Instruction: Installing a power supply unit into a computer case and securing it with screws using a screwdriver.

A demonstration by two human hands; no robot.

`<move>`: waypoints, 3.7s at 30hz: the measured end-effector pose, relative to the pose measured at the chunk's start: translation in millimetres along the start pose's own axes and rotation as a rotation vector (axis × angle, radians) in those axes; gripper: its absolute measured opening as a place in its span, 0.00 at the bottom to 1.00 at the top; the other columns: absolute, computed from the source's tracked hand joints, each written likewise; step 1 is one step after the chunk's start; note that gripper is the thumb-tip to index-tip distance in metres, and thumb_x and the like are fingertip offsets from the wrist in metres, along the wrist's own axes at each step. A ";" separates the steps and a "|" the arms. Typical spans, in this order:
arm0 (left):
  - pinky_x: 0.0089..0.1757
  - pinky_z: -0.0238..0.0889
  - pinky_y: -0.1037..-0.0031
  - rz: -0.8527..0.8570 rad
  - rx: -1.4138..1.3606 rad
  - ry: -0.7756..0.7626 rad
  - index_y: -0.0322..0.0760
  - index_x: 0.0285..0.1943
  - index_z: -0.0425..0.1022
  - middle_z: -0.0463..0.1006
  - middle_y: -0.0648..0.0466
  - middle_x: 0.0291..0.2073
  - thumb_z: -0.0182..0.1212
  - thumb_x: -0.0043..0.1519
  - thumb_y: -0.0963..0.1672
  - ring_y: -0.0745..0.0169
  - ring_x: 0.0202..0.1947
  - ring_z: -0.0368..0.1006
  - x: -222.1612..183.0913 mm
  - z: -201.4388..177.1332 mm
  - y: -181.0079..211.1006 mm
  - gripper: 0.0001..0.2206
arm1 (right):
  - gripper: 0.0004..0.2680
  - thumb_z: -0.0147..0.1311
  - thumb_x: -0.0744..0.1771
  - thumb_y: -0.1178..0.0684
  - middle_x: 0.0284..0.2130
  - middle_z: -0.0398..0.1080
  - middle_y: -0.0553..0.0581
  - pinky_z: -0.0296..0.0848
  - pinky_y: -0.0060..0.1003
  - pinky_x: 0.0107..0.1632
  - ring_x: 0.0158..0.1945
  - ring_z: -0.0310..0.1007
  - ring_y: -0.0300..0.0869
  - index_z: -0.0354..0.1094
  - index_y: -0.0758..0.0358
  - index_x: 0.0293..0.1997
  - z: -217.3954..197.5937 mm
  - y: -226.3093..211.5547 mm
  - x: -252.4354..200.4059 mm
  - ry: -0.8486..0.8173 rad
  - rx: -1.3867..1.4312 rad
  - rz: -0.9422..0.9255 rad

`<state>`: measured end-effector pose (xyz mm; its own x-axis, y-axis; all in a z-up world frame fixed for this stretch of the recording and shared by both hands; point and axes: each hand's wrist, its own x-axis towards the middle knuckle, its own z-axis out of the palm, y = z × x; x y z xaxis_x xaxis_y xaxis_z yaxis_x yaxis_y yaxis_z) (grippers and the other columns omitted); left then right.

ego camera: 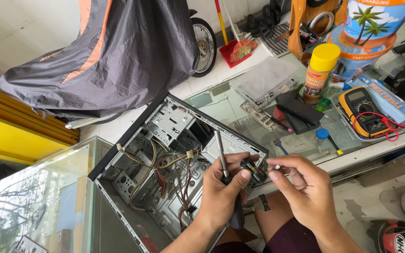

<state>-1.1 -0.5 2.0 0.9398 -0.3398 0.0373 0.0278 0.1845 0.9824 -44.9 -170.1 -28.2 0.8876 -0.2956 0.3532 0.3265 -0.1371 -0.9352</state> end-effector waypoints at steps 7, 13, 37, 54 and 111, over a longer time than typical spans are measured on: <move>0.17 0.67 0.80 -0.019 -0.051 0.151 0.30 0.57 0.72 0.83 0.39 0.52 0.62 0.62 0.41 0.67 0.18 0.69 3.4 -1.9 -0.6 0.15 | 0.04 0.58 0.66 0.62 0.36 0.68 0.59 0.73 0.32 0.49 0.42 0.72 0.42 0.66 0.66 0.38 27.2 25.0 -18.9 0.057 0.277 -0.051; 0.18 0.68 0.79 0.000 -0.078 0.156 0.29 0.57 0.72 0.83 0.38 0.52 0.63 0.62 0.40 0.64 0.29 0.77 7.5 -5.8 -0.7 0.15 | 0.05 0.57 0.66 0.60 0.47 0.71 0.68 0.81 0.36 0.54 0.52 0.79 0.50 0.62 0.65 0.38 54.7 18.2 -10.8 0.169 0.246 -0.117; 0.23 0.56 0.79 0.155 -0.543 0.761 0.40 0.37 0.65 0.70 0.53 0.28 0.56 0.70 0.46 0.69 0.20 0.61 19.7 -33.1 16.2 0.10 | 0.06 0.61 0.64 0.55 0.36 0.73 0.59 0.85 0.36 0.43 0.39 0.82 0.48 0.65 0.61 0.34 79.6 36.0 -65.1 0.302 -0.079 -0.564; 0.20 0.54 0.79 0.013 -0.517 0.672 0.37 0.34 0.66 0.68 0.51 0.26 0.58 0.68 0.48 0.69 0.18 0.60 19.8 -22.3 6.1 0.14 | 0.05 0.65 0.63 0.56 0.35 0.74 0.55 0.83 0.30 0.42 0.36 0.77 0.39 0.74 0.61 0.38 81.1 56.9 -58.9 0.162 -0.120 -0.596; 0.63 0.63 0.51 0.405 0.688 -0.196 0.33 0.47 0.72 0.77 0.43 0.59 0.45 0.72 0.49 0.36 0.69 0.67 -10.4 15.3 3.7 0.15 | 0.19 0.56 0.68 0.47 0.28 0.70 0.66 0.67 0.32 0.28 0.25 0.67 0.42 0.65 0.73 0.59 11.7 72.1 -100.8 -0.001 0.651 0.192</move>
<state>-16.0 -10.4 8.1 0.7536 -0.5349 0.3820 -0.5761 -0.2578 0.7756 -107.0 -139.1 -131.5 0.9496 -0.2572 0.1794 0.2917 0.5151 -0.8059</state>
